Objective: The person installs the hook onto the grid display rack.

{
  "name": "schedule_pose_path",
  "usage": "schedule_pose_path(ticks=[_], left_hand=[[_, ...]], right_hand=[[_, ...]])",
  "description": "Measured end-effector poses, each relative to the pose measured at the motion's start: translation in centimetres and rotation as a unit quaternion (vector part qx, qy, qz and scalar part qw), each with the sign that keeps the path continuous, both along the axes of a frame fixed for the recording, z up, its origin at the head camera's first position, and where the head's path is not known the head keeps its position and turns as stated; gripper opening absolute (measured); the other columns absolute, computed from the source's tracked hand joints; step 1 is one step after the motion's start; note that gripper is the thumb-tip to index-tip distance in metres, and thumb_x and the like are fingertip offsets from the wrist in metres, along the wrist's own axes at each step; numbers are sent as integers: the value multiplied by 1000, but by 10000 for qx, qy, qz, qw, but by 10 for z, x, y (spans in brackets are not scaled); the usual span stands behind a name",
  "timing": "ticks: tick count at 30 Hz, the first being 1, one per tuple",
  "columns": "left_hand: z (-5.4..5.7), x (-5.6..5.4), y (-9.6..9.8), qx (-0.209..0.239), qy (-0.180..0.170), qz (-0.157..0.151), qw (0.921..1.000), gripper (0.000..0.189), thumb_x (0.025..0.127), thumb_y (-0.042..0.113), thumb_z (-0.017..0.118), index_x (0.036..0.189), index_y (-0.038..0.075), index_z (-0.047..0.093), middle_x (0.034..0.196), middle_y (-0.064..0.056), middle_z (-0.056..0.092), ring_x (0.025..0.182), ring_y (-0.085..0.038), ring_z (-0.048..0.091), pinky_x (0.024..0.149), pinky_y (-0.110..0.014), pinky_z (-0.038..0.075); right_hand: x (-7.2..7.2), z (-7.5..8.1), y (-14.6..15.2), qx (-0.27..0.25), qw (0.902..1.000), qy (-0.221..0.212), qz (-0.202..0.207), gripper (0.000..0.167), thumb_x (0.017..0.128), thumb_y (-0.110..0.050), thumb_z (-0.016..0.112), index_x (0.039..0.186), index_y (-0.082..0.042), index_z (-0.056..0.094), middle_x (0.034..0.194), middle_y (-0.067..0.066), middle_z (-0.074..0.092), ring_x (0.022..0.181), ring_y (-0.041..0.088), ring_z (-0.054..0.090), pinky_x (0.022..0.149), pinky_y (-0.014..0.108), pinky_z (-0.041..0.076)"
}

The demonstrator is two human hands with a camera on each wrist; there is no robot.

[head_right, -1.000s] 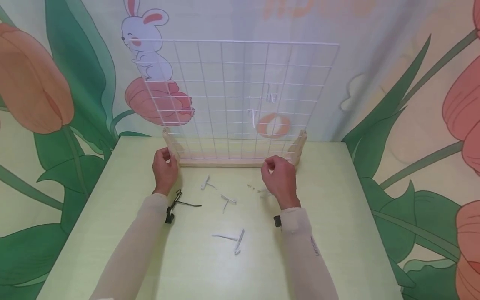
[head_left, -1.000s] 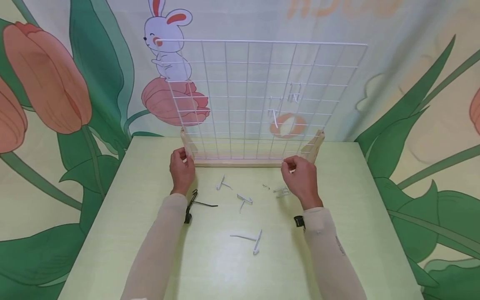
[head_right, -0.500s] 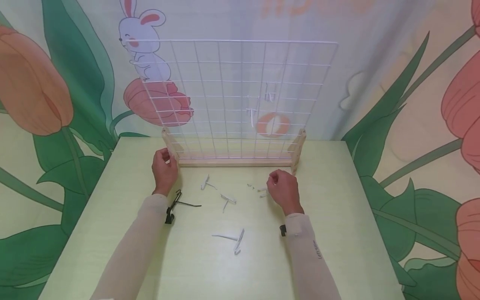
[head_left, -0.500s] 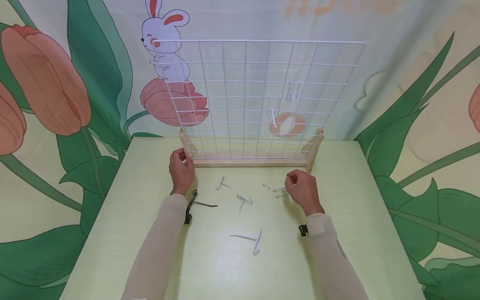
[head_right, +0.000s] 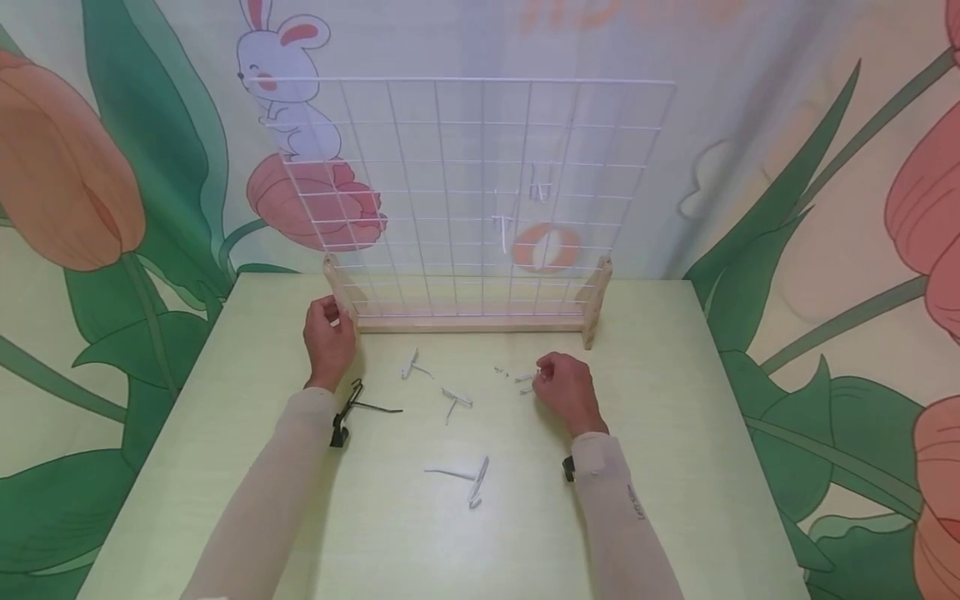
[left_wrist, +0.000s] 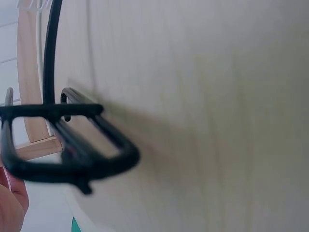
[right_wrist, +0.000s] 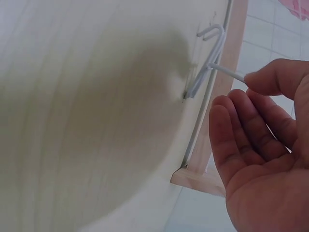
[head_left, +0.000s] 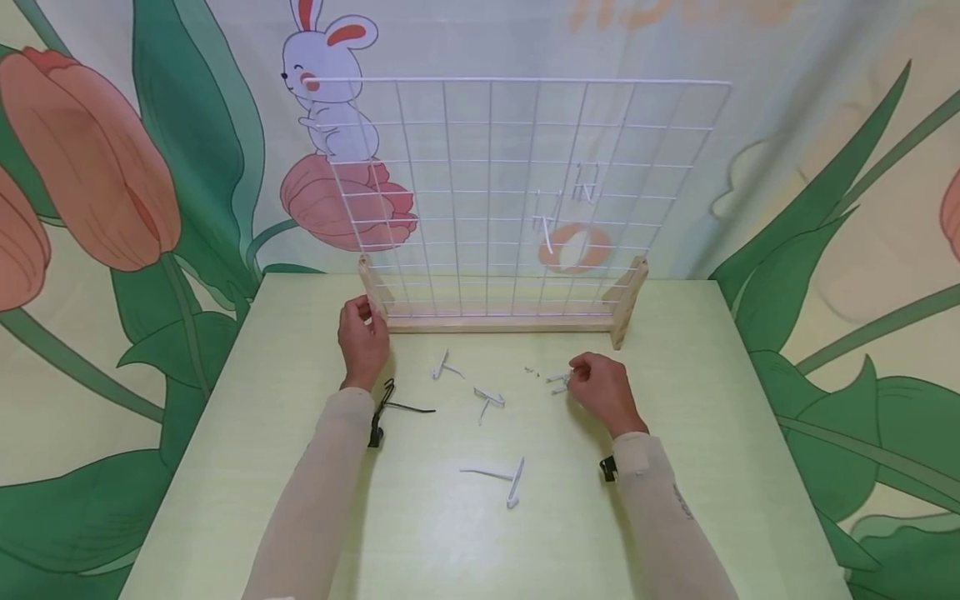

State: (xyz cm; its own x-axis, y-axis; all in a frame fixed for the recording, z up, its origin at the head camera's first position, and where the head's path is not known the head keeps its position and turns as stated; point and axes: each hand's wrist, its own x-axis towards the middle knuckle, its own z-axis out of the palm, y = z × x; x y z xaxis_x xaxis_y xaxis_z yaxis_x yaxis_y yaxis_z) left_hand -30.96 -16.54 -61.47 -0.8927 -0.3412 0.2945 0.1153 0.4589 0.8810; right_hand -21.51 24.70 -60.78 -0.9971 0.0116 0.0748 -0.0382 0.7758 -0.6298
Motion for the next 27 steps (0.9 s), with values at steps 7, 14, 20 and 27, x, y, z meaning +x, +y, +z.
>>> schedule_pose_path(ticks=[7, 14, 20, 27], left_hand=[[0, -2, 0, 13, 13, 29, 10000, 31, 107, 12, 57, 137, 3, 54, 132, -20, 60, 125, -34, 64, 102, -50, 59], [1, -1, 1, 5, -85, 0, 10000, 32, 109, 15, 55, 138, 4, 53, 134, -19, 59, 127, -33, 63, 104, -49, 58], [0, -2, 0, -6, -76, 35, 10000, 31, 109, 17, 56, 138, 5, 54, 133, -18, 59, 125, -33, 63, 102, -49, 58], [-2, -3, -1, -39, -109, 26, 9999, 33, 109, 18, 54, 139, 5, 53, 134, -18, 59, 126, -33, 63, 103, -50, 58]], right_hand=[[-5, 0, 0, 533, 9972, -30, 516, 23, 96, -9, 67, 115, -3, 76, 103, 11, 77, 94, 26, 70, 84, 45, 60], [-6, 0, 0, 703, 9948, -40, 734, 22, 95, -8, 66, 114, -3, 77, 103, 11, 78, 92, 25, 71, 84, 46, 60], [-12, -1, -1, 832, 9925, -61, 895, 18, 94, -7, 67, 108, -6, 78, 97, 7, 78, 87, 22, 70, 81, 42, 60], [-12, -1, -2, 914, 9922, -116, 844, 14, 93, -8, 68, 102, -9, 79, 91, 4, 78, 81, 18, 69, 77, 39, 59]])
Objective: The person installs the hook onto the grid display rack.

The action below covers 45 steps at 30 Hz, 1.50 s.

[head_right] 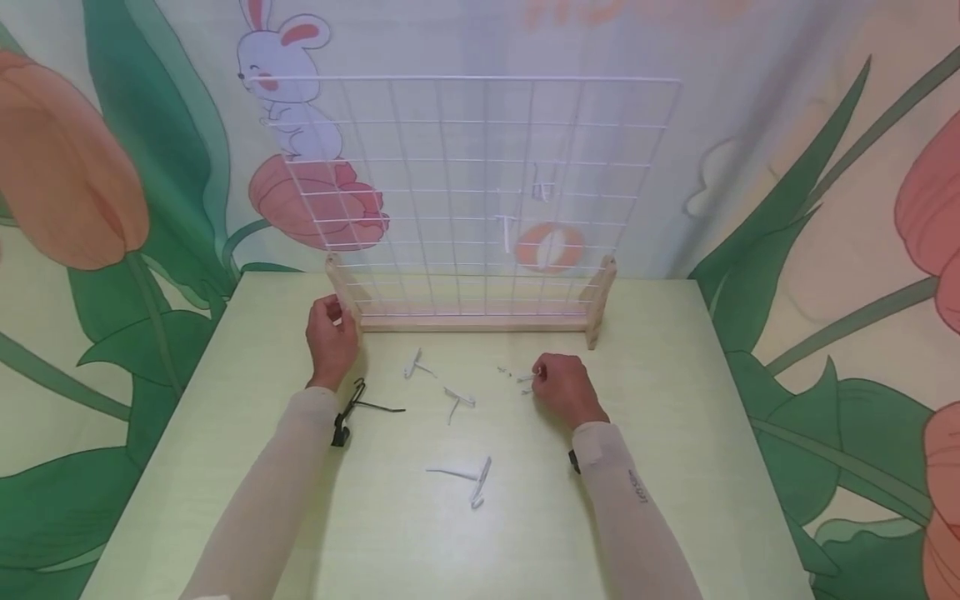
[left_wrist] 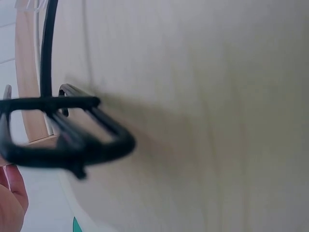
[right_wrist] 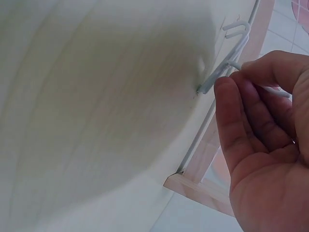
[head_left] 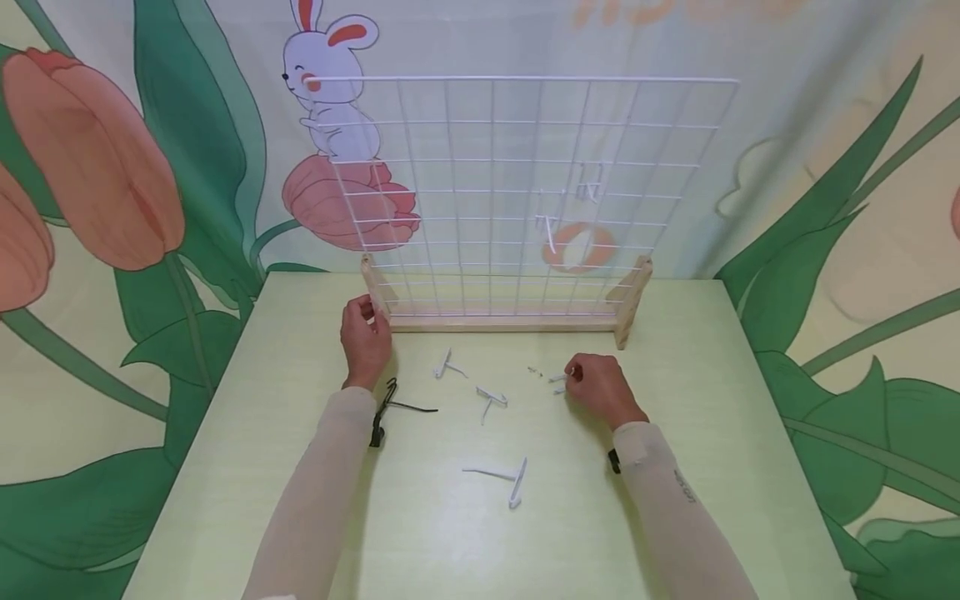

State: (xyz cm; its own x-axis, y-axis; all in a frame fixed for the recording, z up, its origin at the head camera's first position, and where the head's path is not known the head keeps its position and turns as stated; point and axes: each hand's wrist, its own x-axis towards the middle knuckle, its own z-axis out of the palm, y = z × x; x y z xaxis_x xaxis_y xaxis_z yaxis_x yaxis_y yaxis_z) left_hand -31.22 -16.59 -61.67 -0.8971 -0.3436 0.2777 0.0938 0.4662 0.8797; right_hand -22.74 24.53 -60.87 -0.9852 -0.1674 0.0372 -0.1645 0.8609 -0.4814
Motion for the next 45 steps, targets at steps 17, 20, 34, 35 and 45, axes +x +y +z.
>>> schedule_pose_path(ticks=[17, 20, 34, 35, 45], left_hand=[[-3, -3, -2, -110, 219, -36, 9997, 32, 109, 18, 53, 137, 3, 53, 130, -20, 60, 124, -34, 64, 100, -49, 59], [-4, -3, -3, -124, 237, -38, 9996, 32, 109, 18, 52, 137, 3, 53, 129, -20, 60, 123, -33, 64, 100, -48, 59], [-3, -2, -4, -70, 187, -16, 9998, 32, 108, 15, 55, 137, 3, 53, 130, -20, 59, 122, -33, 64, 102, -47, 58], [-2, -1, -4, -64, 200, -6, 9998, 31, 108, 15, 55, 137, 3, 53, 130, -20, 59, 121, -34, 64, 102, -48, 59], [0, 1, 0, -41, 117, -64, 9999, 31, 107, 13, 54, 137, 2, 52, 131, -20, 58, 125, -34, 63, 103, -47, 58]], right_hand=[[6, 7, 3, -124, 9998, 55, -150, 10, 92, -11, 71, 97, -9, 79, 87, 5, 78, 75, 17, 68, 70, 37, 59], [7, 7, 3, -230, 9993, 147, -240, 10, 92, -12, 71, 97, -9, 79, 87, 5, 77, 74, 16, 67, 69, 36, 58], [11, 28, -3, -833, 9913, 873, -530, 12, 95, -15, 71, 99, -9, 80, 84, 5, 79, 71, 15, 70, 66, 36, 59], [11, 31, -3, -897, 9898, 972, -523, 11, 95, -14, 71, 99, -9, 80, 85, 5, 79, 71, 16, 71, 67, 38, 60], [12, 76, -14, -1355, 9628, 2207, -766, 9, 92, -13, 73, 94, -7, 79, 82, 10, 79, 69, 23, 75, 66, 43, 62]])
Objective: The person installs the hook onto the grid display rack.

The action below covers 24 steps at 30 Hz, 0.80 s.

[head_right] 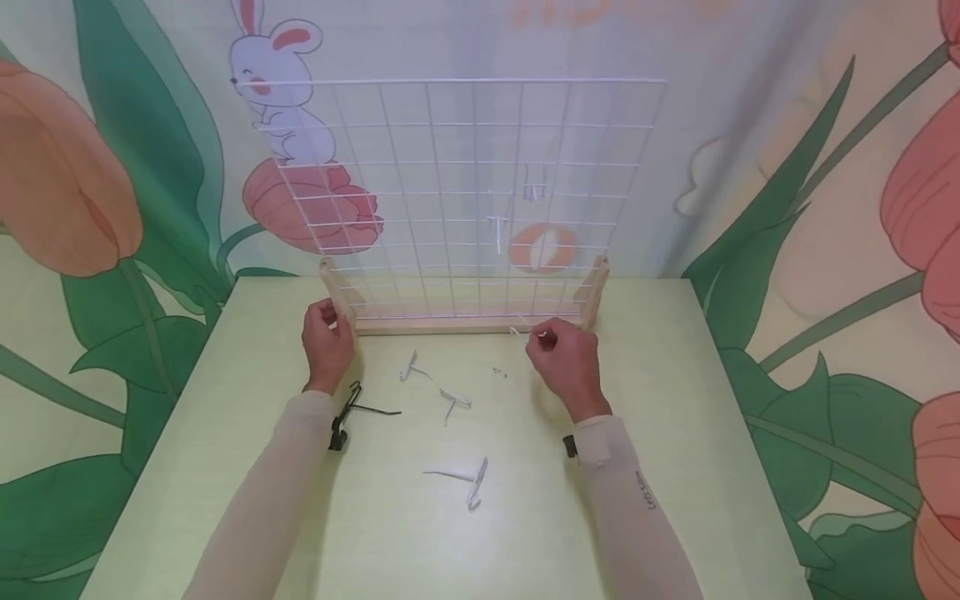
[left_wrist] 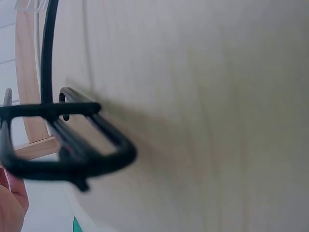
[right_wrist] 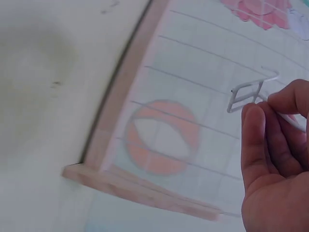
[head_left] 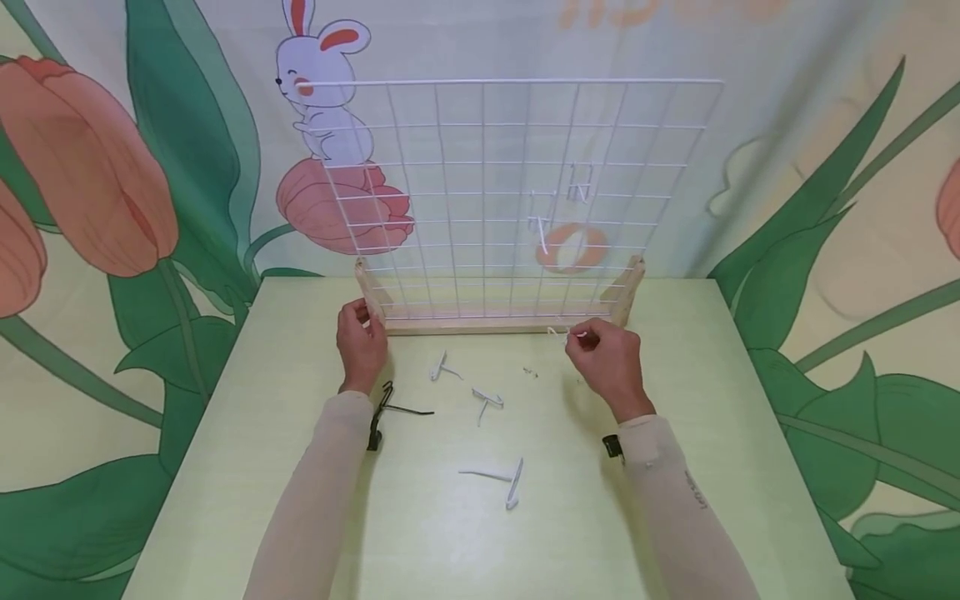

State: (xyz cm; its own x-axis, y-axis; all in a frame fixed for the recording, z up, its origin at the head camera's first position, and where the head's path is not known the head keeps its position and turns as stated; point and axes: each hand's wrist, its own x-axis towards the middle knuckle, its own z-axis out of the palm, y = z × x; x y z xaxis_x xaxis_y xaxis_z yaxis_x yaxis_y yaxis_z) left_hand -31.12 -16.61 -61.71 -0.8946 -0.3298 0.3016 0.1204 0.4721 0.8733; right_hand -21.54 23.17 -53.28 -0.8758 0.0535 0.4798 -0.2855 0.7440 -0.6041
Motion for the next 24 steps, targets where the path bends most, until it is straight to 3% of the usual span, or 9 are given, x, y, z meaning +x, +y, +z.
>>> schedule_pose_path(ticks=[9, 20, 24], left_hand=[[-1, 1, 0, -29, -29, 38, 10000, 32, 107, 11, 54, 137, 1, 52, 132, -20, 58, 126, -34, 62, 105, -49, 57], [-2, -1, -1, -31, -69, 26, 10000, 32, 109, 15, 54, 138, 3, 52, 133, -20, 58, 127, -34, 64, 106, -47, 57], [-1, -1, -1, -41, -45, 44, 10000, 31, 109, 15, 54, 137, 3, 53, 133, -20, 58, 126, -33, 64, 105, -47, 58]], right_hand=[[-1, 47, -7, -238, 9981, 562, -110, 11, 92, -11, 74, 95, -2, 79, 86, 14, 80, 71, 27, 76, 67, 44, 62], [-10, 85, 1, -402, 9933, 931, -556, 16, 94, -16, 73, 94, 0, 79, 84, 16, 79, 71, 29, 75, 68, 40, 59], [-14, 97, 7, -455, 9915, 945, -765, 20, 96, -19, 72, 96, -1, 79, 86, 16, 79, 73, 29, 75, 70, 31, 55]])
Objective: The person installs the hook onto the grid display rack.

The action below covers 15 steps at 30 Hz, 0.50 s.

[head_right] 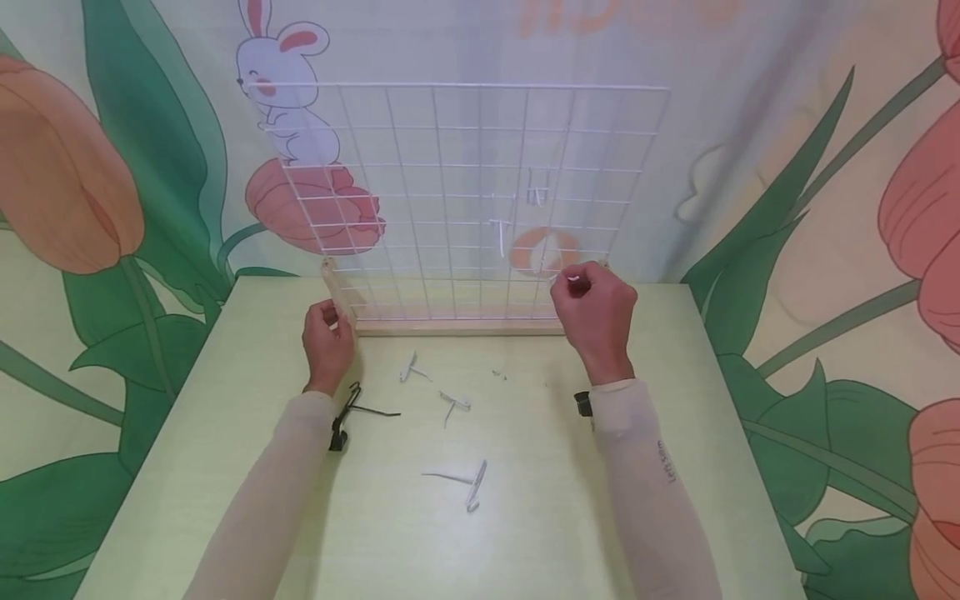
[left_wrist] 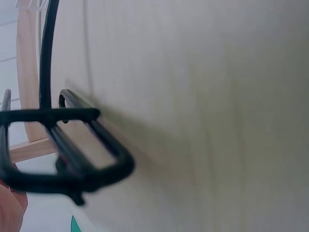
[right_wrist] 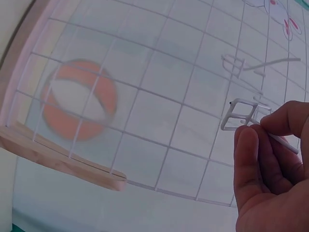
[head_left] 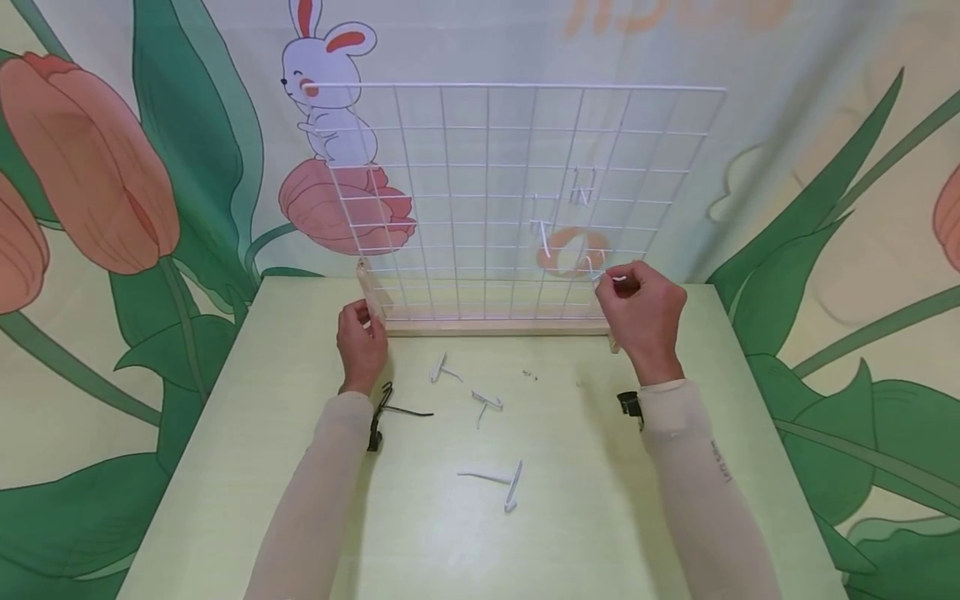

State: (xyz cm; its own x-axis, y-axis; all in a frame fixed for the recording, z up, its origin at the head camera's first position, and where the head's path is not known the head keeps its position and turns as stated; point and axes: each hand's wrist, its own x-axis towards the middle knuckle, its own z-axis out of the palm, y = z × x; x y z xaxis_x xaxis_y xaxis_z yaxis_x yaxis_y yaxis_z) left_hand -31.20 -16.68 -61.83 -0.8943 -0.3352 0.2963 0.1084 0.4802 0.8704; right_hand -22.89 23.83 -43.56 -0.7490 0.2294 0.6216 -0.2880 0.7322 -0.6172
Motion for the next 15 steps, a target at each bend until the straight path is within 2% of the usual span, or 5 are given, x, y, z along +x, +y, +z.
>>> schedule_pose_path(ticks=[5, 15], left_hand=[[0, 0, 0, -7, 91, -43, 9999, 32, 109, 15, 54, 138, 3, 52, 133, -20, 58, 127, -33, 63, 105, -47, 58], [-1, 2, 1, 70, -4, -9, 10000, 32, 109, 15, 54, 139, 4, 52, 135, -19, 57, 129, -31, 62, 106, -46, 57]], right_hand=[[-7, 11, 6, -137, 9997, 53, -217, 22, 97, -22, 70, 97, -1, 79, 86, 17, 79, 73, 30, 73, 67, 21, 47], [-29, 11, 8, -513, 9975, -188, -437, 24, 98, -23, 68, 100, -1, 78, 89, 17, 78, 77, 29, 71, 68, 25, 47]])
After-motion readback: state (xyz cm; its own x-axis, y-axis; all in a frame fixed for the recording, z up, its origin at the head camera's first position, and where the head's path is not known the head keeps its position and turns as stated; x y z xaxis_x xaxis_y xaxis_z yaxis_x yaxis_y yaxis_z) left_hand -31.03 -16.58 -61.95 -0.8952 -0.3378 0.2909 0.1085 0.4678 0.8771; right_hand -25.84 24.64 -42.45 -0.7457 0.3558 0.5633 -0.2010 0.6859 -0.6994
